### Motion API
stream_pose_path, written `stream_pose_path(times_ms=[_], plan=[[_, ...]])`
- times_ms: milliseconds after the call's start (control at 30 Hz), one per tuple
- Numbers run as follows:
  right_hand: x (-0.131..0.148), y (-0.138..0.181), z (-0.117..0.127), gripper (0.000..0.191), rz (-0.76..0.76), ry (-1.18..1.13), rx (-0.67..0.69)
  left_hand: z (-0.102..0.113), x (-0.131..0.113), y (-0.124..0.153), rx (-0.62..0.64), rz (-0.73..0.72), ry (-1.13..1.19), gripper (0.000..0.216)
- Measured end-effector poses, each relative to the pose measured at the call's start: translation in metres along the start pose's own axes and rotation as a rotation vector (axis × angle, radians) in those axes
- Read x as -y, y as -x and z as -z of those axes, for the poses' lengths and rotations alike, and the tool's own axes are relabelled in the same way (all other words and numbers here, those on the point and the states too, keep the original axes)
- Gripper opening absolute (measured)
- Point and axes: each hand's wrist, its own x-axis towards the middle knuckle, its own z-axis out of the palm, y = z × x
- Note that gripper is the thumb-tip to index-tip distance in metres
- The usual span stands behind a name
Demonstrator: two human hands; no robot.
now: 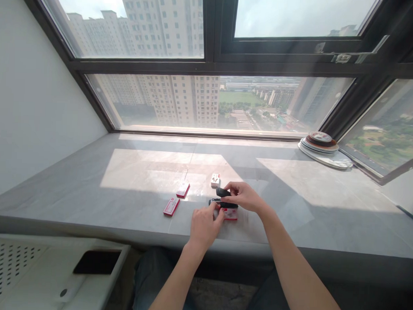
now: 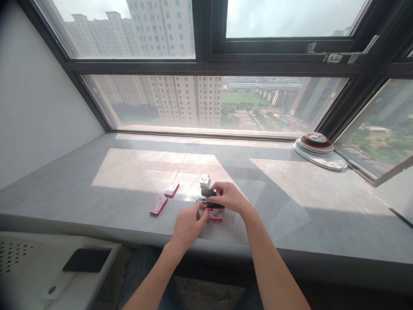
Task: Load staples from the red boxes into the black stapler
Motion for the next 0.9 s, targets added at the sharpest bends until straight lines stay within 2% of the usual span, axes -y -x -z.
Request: stream_pose_path(times_ms=[167,300,400,500,633,700,800,900], plan=[[0.004,0.002,-0.006,0.029,0.031,0.129,0.068,0.004,-0.010,0.001,-0.014,-0.028,-0.043,0.025],[0.001,0.004,-0.005,0.024,0.016,0.163,0.038,0.004,-0.020,0.003,0.036,-0.191,0.008,0.017],[-0.006,0.005,-0.003,0.026,-0.002,0.158,0.011,0.006,-0.014,0.004,0.073,-0.242,0.004,0.011],[-0.012,0.006,0.000,0.030,-0.021,0.129,0.001,0.019,0.010,0.003,-0.003,-0.145,-0.091,0.008],[-0.013,0.007,0.000,0.033,-0.070,0.100,-0.011,0.048,0.062,-0.001,-0.168,0.062,-0.249,0.013],[-0.013,0.008,0.000,0.033,-0.088,0.101,-0.017,0.061,0.086,-0.005,-0.213,0.117,-0.259,0.015],[-0.013,0.007,-0.001,0.032,-0.103,0.118,-0.026,0.066,0.111,-0.012,-0.195,0.051,-0.155,0.018],[-0.013,0.007,-0.001,0.030,-0.107,0.149,-0.038,0.057,0.120,-0.020,-0.142,-0.047,-0.002,0.013]])
